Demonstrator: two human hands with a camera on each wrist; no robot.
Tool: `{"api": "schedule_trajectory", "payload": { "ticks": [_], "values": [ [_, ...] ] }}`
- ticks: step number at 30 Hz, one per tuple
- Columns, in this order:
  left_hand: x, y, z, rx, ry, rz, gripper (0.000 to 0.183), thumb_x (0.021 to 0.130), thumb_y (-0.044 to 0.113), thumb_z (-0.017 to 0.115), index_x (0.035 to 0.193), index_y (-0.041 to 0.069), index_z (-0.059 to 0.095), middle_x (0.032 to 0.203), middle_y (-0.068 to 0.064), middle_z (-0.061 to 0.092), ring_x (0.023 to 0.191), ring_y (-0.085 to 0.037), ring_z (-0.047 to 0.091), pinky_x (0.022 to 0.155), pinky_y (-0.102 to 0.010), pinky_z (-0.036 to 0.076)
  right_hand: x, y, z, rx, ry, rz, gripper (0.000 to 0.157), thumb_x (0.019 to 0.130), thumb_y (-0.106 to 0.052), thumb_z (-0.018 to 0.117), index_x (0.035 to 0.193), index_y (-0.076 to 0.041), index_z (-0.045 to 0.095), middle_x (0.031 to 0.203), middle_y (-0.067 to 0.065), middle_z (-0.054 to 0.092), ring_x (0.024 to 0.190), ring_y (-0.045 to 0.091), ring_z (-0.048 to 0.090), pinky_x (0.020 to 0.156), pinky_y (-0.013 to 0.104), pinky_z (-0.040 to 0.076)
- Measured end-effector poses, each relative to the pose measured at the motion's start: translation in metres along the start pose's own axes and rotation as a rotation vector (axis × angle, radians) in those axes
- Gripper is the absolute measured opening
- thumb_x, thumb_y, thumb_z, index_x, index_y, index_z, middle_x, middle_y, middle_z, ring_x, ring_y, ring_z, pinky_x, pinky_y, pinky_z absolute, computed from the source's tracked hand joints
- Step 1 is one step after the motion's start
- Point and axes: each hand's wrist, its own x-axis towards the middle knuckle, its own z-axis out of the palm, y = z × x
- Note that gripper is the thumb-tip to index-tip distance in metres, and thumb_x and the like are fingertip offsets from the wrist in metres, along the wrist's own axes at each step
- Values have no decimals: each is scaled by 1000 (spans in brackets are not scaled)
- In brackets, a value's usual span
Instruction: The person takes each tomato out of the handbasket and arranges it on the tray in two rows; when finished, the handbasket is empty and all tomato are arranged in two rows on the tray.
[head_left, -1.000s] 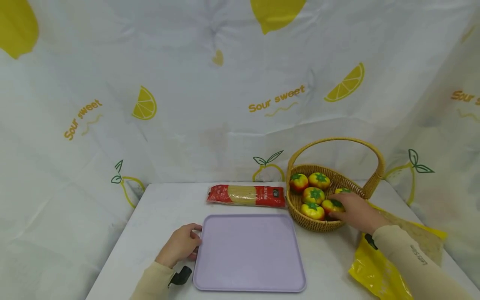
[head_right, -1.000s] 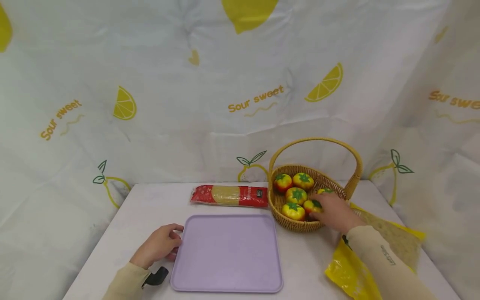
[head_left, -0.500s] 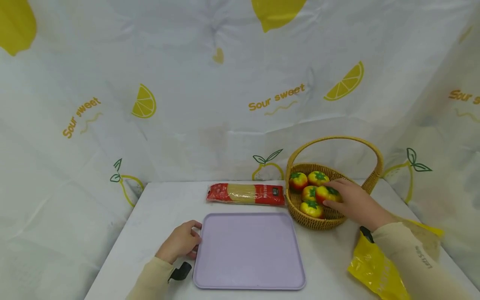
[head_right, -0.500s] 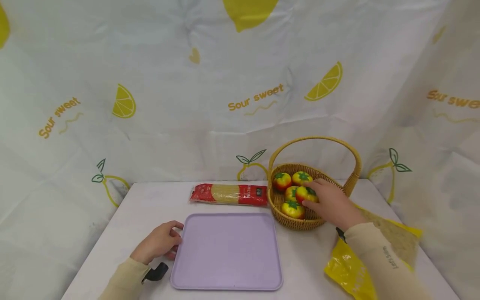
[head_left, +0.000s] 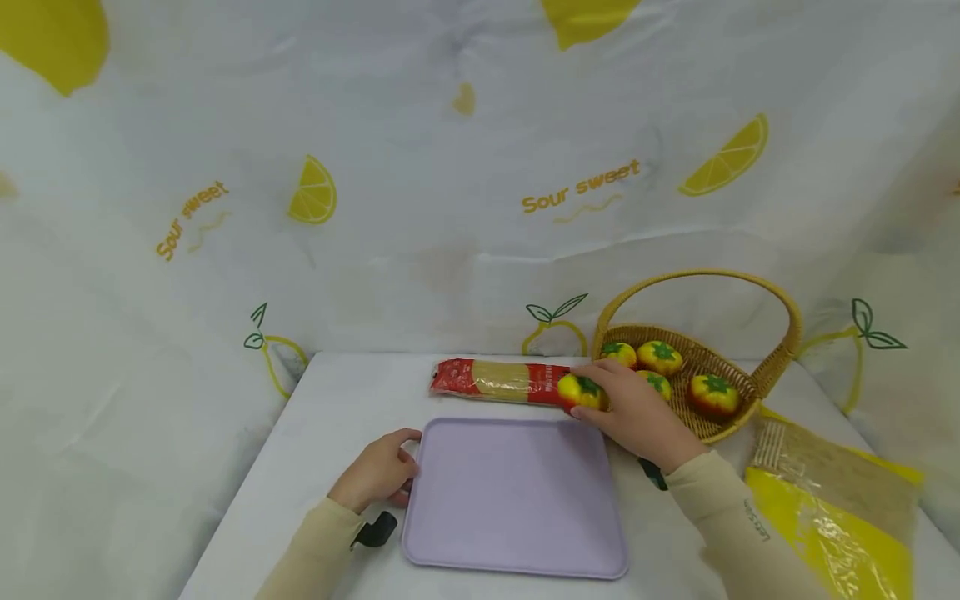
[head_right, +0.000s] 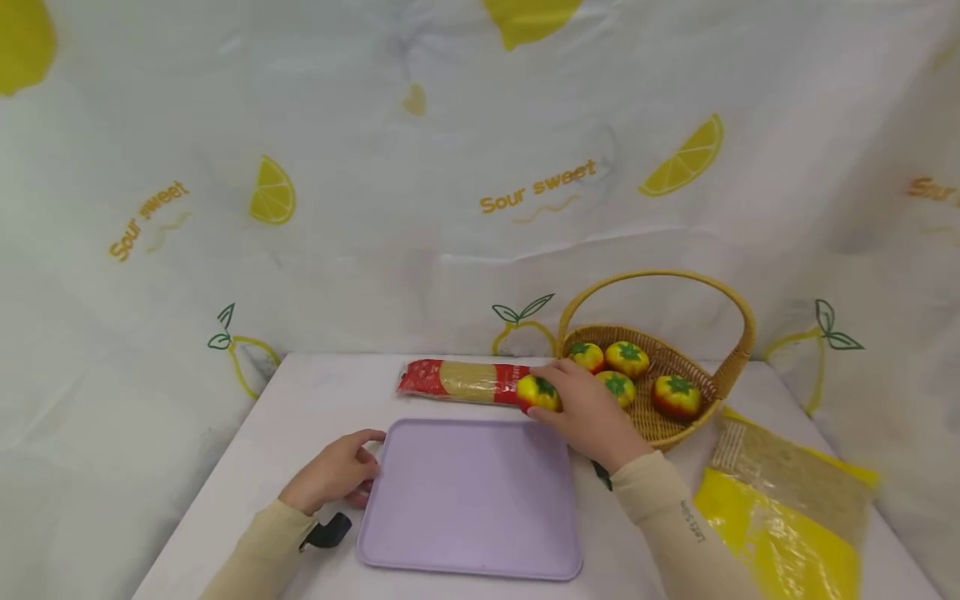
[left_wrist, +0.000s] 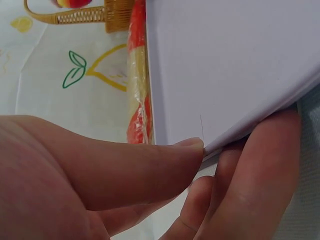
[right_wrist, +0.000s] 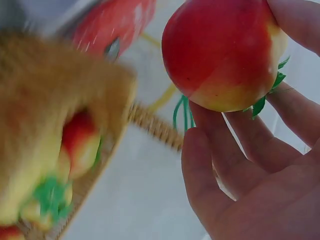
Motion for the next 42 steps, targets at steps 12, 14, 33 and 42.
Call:
{"api": "schedule_trajectory", "payload": {
  "ticks": [12,14,33,42],
  "values": [
    [1,-1,-1,-34,-17,8,58,97,-1,66,153,7,55,100,-12,68,77,-19,71,59,-34,66,24,-58,78,184,-106,43,57,92,-35,87,145,-24,69,140,3,67,125,25,64,113,54,57],
    [0,0,-2,-32,-16,9,58,96,-1,66,153,7,56,100,-12,68,77,-19,71,59,-34,66,28,-64,90,213,-119,33,57,92,-35,88,144,-24,69,140,2,67,126,25,64,114,54,56],
    [2,0,-2,-17,-47,-8,58,100,3,67,156,8,53,99,-11,66,75,-19,70,60,-34,66,38,-98,143,208,-166,-90,58,91,-38,88,143,-18,70,134,1,68,118,22,64,111,49,58],
    [4,0,-4,-10,-50,-21,59,100,4,69,156,9,53,101,-12,66,76,-20,70,62,-34,67,41,-99,148,201,-177,-87,58,91,-38,88,143,-19,70,131,-1,68,115,19,64,111,48,59]
  ]
}}
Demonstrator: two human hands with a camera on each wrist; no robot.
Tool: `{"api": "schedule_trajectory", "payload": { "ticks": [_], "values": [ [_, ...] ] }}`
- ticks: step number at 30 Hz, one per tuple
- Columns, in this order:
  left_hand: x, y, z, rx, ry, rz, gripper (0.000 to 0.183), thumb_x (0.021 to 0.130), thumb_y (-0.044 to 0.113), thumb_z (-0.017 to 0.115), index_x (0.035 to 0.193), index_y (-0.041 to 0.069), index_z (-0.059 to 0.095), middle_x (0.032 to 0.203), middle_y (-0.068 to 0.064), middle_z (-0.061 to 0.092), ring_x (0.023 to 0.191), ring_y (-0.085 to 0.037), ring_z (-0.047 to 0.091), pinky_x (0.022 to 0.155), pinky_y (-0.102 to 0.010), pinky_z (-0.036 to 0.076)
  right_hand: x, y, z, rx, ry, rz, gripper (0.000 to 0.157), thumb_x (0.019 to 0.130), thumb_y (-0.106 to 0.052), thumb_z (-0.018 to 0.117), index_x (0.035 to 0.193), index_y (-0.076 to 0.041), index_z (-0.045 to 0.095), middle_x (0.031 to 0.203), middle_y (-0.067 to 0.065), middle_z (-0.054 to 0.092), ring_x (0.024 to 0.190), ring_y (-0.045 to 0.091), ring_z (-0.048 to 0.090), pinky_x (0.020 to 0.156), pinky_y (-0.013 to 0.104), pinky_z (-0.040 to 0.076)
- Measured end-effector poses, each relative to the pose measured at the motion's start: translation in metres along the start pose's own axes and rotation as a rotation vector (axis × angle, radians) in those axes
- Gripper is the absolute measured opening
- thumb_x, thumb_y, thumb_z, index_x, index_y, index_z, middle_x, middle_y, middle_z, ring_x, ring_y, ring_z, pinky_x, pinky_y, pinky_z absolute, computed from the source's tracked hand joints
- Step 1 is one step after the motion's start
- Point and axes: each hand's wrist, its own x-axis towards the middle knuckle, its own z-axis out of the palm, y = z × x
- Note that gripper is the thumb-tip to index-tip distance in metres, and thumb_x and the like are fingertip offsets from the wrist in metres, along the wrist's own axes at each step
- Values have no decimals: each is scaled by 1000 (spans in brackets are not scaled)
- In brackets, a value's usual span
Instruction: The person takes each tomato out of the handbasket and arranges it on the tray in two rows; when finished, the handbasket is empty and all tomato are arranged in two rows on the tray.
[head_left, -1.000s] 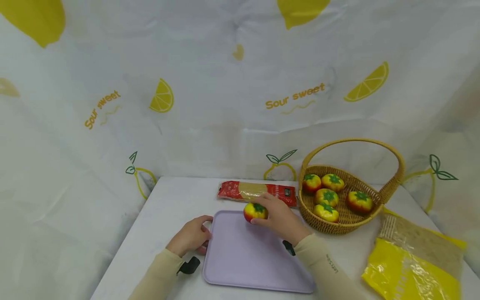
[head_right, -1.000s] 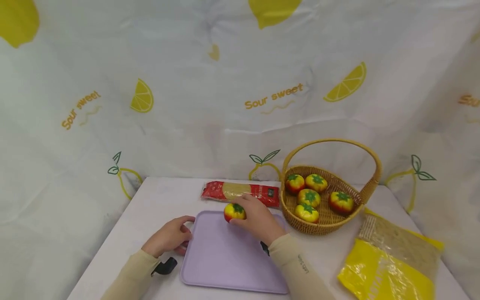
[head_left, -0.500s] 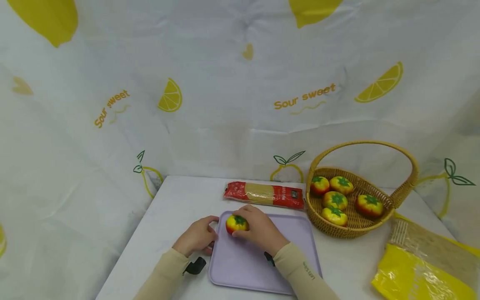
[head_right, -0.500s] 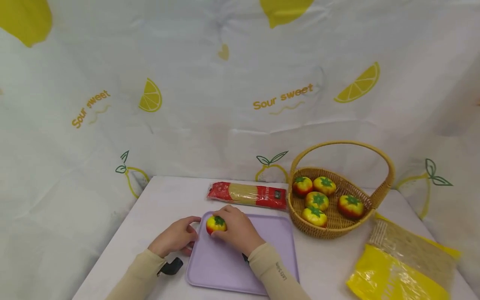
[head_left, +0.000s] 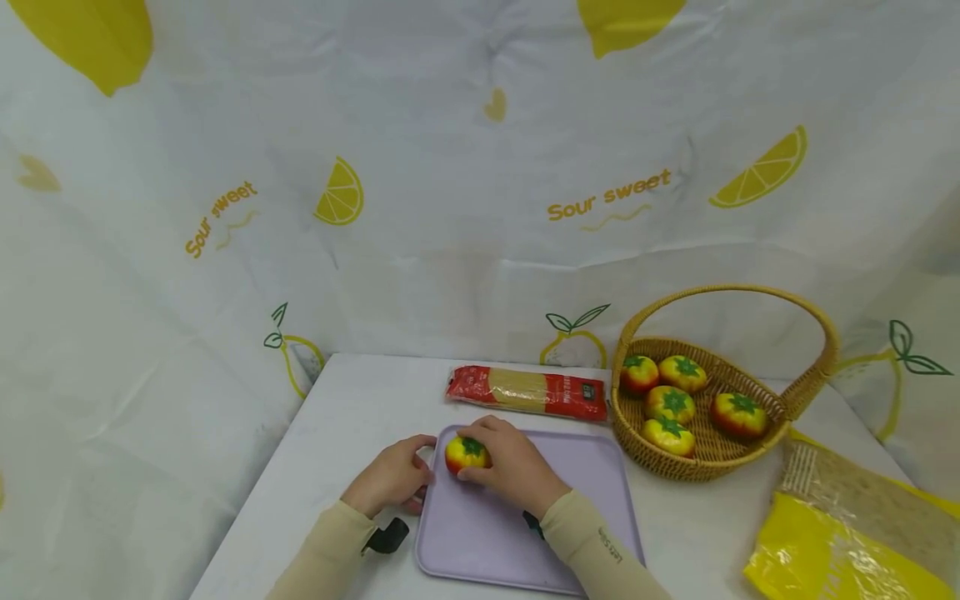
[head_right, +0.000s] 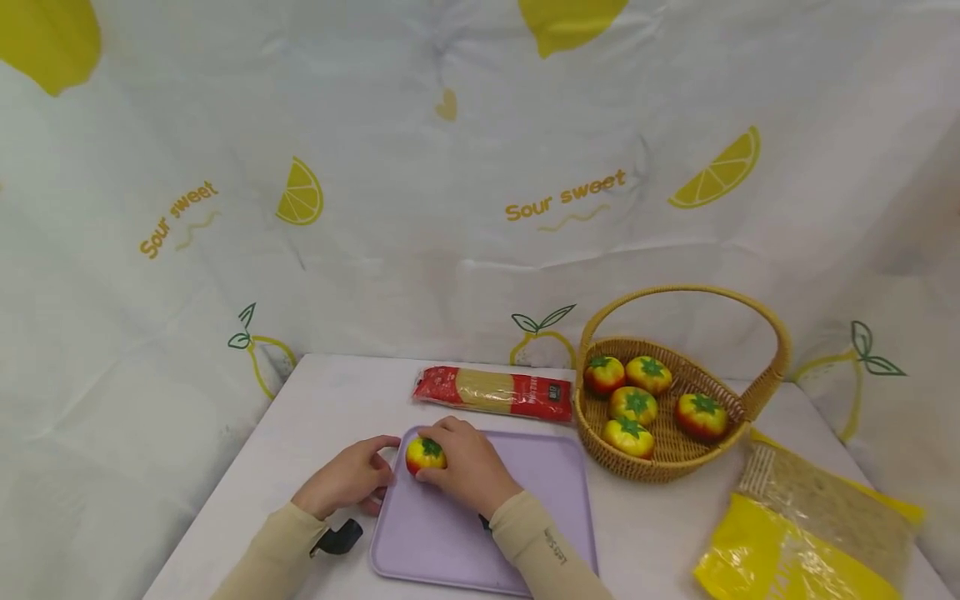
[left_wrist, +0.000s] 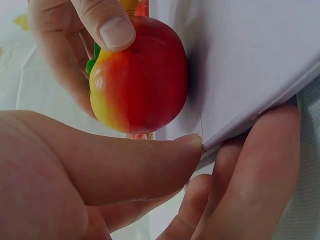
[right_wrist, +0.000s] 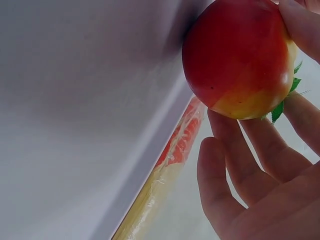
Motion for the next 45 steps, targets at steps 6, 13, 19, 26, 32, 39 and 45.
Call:
{"api": "schedule_trajectory", "payload": {
  "ticks": [6,13,19,26,32,39,45],
  "values": [
    [0,1,2,1,-4,2,59,100,4,69,157,9,52,102,-12,66,77,-20,70,62,-34,67,-2,0,1,-19,-1,0,59,92,-39,87,144,-21,70,134,0,67,117,20,63,112,49,58],
    [0,1,2,13,2,4,60,99,5,69,157,9,53,103,-12,67,78,-20,70,62,-34,67,-3,-3,-1,-33,-4,2,60,92,-39,87,146,-21,69,139,1,67,122,23,64,114,51,56],
    [1,1,1,23,4,-1,59,100,7,70,157,10,53,104,-12,66,78,-20,69,62,-34,67,-9,-3,-13,-44,32,-6,60,91,-38,88,145,-18,69,144,2,66,129,24,63,115,51,56],
    [2,2,2,16,-4,-5,60,100,6,70,157,10,53,105,-12,67,79,-21,69,62,-34,67,-35,18,-51,-26,142,65,62,91,-37,88,147,-22,67,150,5,64,141,33,59,118,58,52],
    [3,-5,3,39,2,-30,61,100,10,73,157,11,52,107,-12,67,79,-21,69,63,-34,67,-68,57,-94,-83,231,127,58,93,-35,86,145,-17,68,144,11,67,133,36,64,112,62,56],
    [3,-8,1,12,-3,-20,62,98,7,72,157,9,52,106,-13,67,78,-21,71,63,-36,68,-106,101,-141,-102,322,221,59,96,-39,82,145,-10,66,144,17,68,134,43,62,112,68,52],
    [3,-2,2,11,-7,-5,61,98,6,71,156,7,52,104,-13,68,77,-20,71,62,-37,68,-125,128,-161,-117,345,302,65,97,-42,81,148,-6,63,147,25,64,135,50,59,111,71,49]
  ]
}}
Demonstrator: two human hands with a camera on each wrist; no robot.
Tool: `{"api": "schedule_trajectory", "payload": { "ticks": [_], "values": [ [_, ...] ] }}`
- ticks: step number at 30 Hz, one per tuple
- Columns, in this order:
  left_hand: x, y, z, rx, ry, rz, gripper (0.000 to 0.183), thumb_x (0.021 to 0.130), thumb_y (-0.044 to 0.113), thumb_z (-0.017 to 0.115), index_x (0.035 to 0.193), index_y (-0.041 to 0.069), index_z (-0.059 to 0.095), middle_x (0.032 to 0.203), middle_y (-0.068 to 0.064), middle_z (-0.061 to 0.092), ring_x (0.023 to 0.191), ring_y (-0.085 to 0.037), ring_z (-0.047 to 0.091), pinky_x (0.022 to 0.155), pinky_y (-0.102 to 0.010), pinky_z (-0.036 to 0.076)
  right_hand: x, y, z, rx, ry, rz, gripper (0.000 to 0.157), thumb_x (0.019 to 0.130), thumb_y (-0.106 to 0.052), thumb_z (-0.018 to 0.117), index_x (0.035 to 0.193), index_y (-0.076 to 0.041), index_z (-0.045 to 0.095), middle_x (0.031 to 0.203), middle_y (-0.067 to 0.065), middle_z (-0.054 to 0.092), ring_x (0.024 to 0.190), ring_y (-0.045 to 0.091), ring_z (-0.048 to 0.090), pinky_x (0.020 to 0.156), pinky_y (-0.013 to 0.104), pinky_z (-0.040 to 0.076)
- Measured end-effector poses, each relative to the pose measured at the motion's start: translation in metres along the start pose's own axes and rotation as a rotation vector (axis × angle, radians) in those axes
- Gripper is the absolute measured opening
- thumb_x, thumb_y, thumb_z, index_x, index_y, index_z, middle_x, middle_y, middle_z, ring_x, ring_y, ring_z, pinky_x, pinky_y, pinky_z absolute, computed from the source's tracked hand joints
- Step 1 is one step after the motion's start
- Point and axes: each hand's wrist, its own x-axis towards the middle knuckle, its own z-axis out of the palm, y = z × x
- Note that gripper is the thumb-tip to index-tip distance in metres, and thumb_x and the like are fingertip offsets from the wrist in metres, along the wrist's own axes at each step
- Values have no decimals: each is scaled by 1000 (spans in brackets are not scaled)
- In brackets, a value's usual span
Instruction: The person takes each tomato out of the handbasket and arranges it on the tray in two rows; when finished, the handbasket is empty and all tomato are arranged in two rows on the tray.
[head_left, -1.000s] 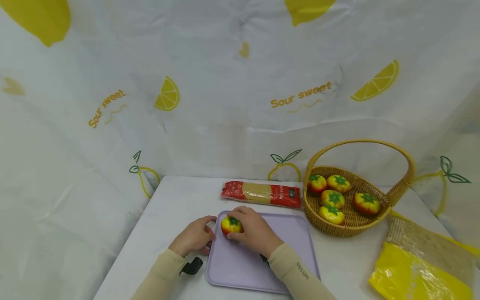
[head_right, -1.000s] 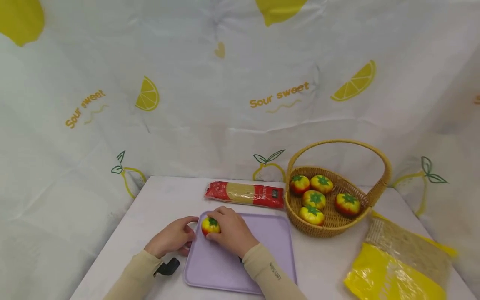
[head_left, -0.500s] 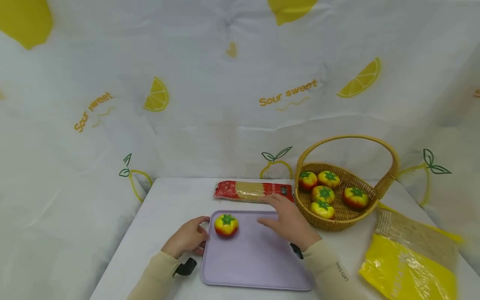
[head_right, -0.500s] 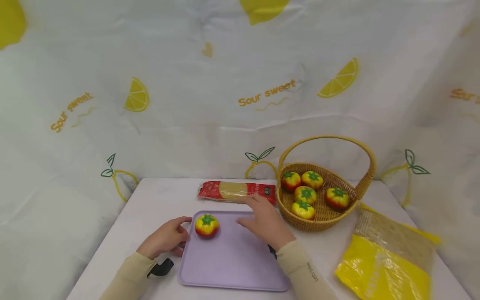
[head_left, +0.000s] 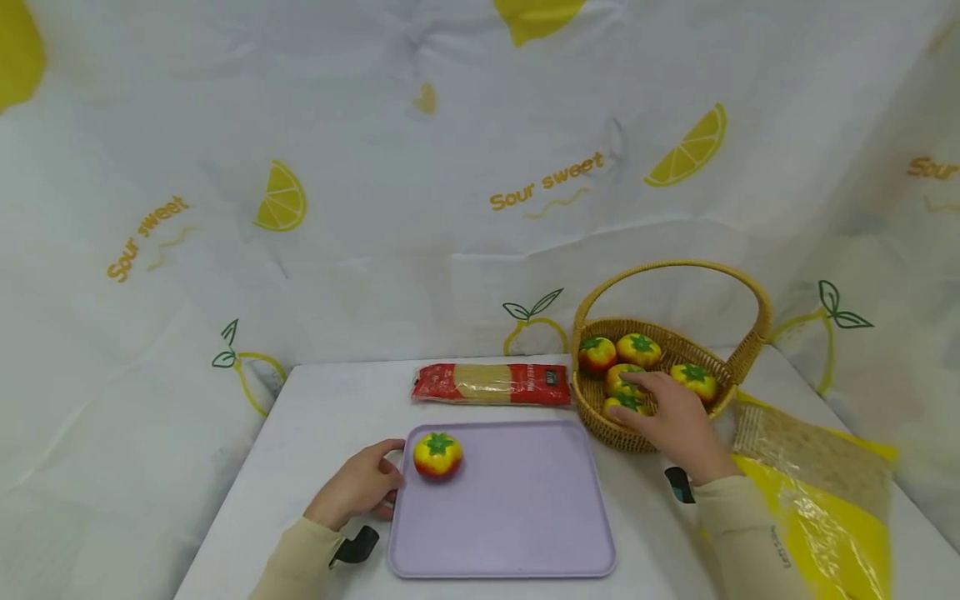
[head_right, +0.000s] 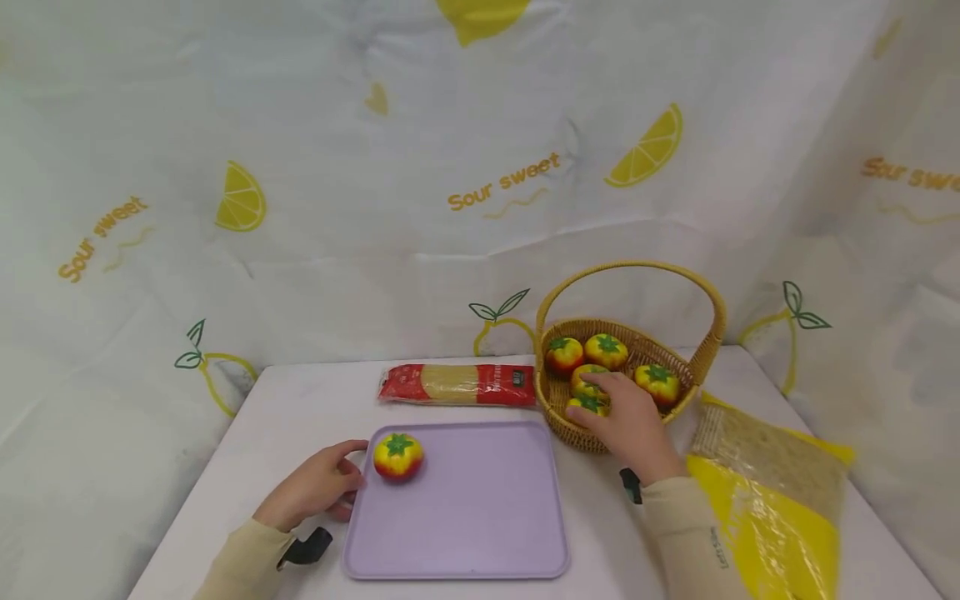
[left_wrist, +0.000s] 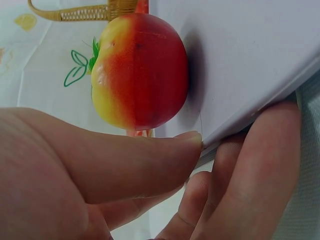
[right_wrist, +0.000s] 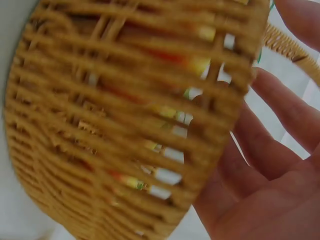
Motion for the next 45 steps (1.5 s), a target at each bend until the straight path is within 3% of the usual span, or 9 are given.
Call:
{"api": "schedule_trajectory", "payload": {
  "ticks": [18,25,45],
  "values": [
    [-2,-5,-1,-26,9,9,61,98,3,71,156,6,52,103,-13,68,77,-20,72,62,-38,68,4,13,-1,-26,-131,134,77,93,-56,81,144,-1,64,143,28,66,130,50,63,103,68,56],
    [-2,-2,-1,-15,1,5,61,99,5,72,157,6,52,105,-13,68,78,-20,72,62,-38,68,5,14,-2,-32,-137,151,76,92,-55,82,142,0,66,138,27,69,122,47,67,97,64,59],
    [1,-1,-1,-17,-4,14,61,99,4,71,156,6,52,103,-13,68,77,-20,72,62,-39,68,6,17,-2,-38,-153,163,77,92,-58,80,141,-1,67,139,28,69,121,47,68,96,64,59]
  ]
}}
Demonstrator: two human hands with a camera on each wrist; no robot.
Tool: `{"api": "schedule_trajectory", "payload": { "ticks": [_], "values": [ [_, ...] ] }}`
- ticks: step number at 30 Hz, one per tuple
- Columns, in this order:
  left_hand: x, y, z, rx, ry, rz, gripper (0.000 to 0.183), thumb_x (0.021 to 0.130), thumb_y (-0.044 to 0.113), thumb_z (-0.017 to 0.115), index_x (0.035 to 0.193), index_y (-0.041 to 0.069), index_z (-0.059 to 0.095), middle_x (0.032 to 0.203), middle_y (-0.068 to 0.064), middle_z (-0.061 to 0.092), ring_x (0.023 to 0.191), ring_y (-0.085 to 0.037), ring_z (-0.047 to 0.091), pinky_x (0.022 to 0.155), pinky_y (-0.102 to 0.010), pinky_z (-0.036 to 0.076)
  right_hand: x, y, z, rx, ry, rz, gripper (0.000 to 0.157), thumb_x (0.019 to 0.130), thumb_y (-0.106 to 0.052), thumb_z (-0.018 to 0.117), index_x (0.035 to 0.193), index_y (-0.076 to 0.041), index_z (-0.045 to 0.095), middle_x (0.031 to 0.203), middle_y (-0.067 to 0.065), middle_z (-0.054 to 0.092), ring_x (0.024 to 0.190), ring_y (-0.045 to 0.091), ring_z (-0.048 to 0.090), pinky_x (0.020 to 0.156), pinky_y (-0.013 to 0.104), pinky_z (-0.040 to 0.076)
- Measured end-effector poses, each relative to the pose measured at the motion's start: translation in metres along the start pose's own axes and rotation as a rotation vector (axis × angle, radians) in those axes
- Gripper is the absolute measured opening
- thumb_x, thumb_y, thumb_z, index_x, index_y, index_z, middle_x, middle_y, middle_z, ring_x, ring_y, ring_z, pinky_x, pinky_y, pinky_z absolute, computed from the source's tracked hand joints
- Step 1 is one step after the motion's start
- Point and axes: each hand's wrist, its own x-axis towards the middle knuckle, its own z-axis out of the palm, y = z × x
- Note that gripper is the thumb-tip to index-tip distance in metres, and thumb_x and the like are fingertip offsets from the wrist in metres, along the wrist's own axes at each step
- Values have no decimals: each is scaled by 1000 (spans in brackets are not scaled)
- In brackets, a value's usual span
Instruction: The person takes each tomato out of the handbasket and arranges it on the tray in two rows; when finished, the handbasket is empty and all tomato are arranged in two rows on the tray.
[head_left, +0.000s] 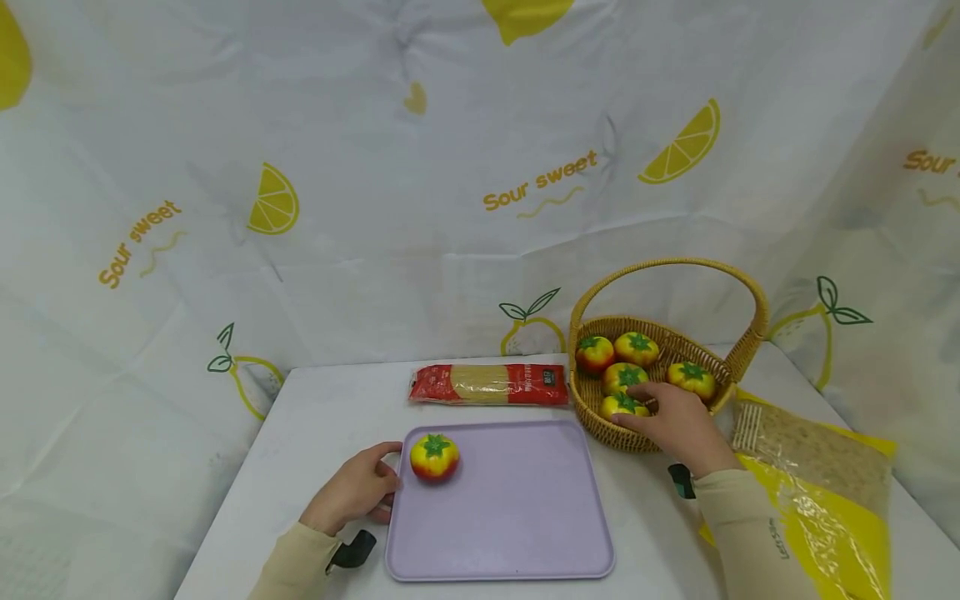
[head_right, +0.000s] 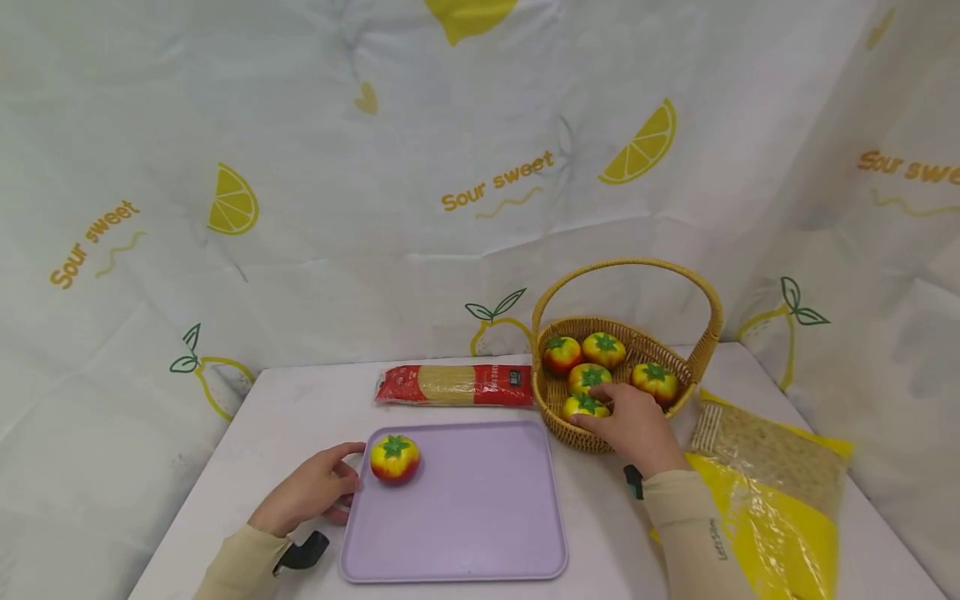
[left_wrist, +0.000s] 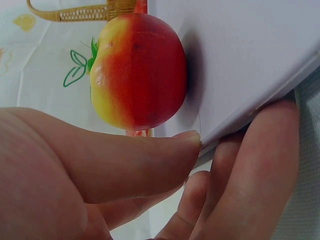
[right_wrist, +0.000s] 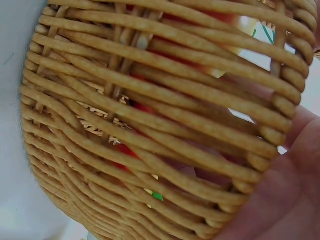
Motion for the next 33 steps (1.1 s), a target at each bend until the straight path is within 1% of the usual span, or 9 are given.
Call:
{"api": "schedule_trajectory", "payload": {
  "ticks": [8,15,22,26,30,33],
  "values": [
    [1,0,0,8,0,-8,61,99,5,71,157,6,52,103,-13,68,77,-21,71,63,-38,68,0,0,-1,5,5,-14,76,92,-57,81,140,0,68,137,28,70,119,46,69,95,63,60],
    [0,1,0,14,5,-11,61,99,6,72,157,6,52,102,-13,68,77,-20,71,62,-38,68,-3,-2,-10,-4,19,-3,76,92,-59,80,140,-1,68,134,29,70,115,46,68,92,62,60],
    [-1,0,0,-2,3,-10,61,99,4,70,157,6,51,103,-13,68,77,-21,72,63,-38,68,-9,-4,-18,-20,87,-23,74,90,-59,83,138,-3,71,137,29,69,116,47,68,95,65,58],
    [-1,0,0,-6,1,-6,61,99,4,70,157,6,51,103,-13,68,77,-20,72,63,-38,68,-14,-9,-24,-15,112,-30,75,90,-59,83,137,-4,71,137,28,69,115,44,67,95,64,57],
    [0,0,0,-6,2,-12,61,99,4,70,157,6,51,103,-13,67,77,-21,71,62,-38,68,-18,-16,-29,-12,128,-43,78,90,-62,81,140,-4,69,140,28,67,118,45,65,97,66,56],
    [1,-1,1,-2,2,-13,61,99,5,71,157,7,51,103,-13,67,77,-21,71,62,-38,68,-21,-22,-31,-2,141,-59,80,90,-64,80,142,-4,67,144,27,65,126,48,62,103,69,53]
  ]
}}
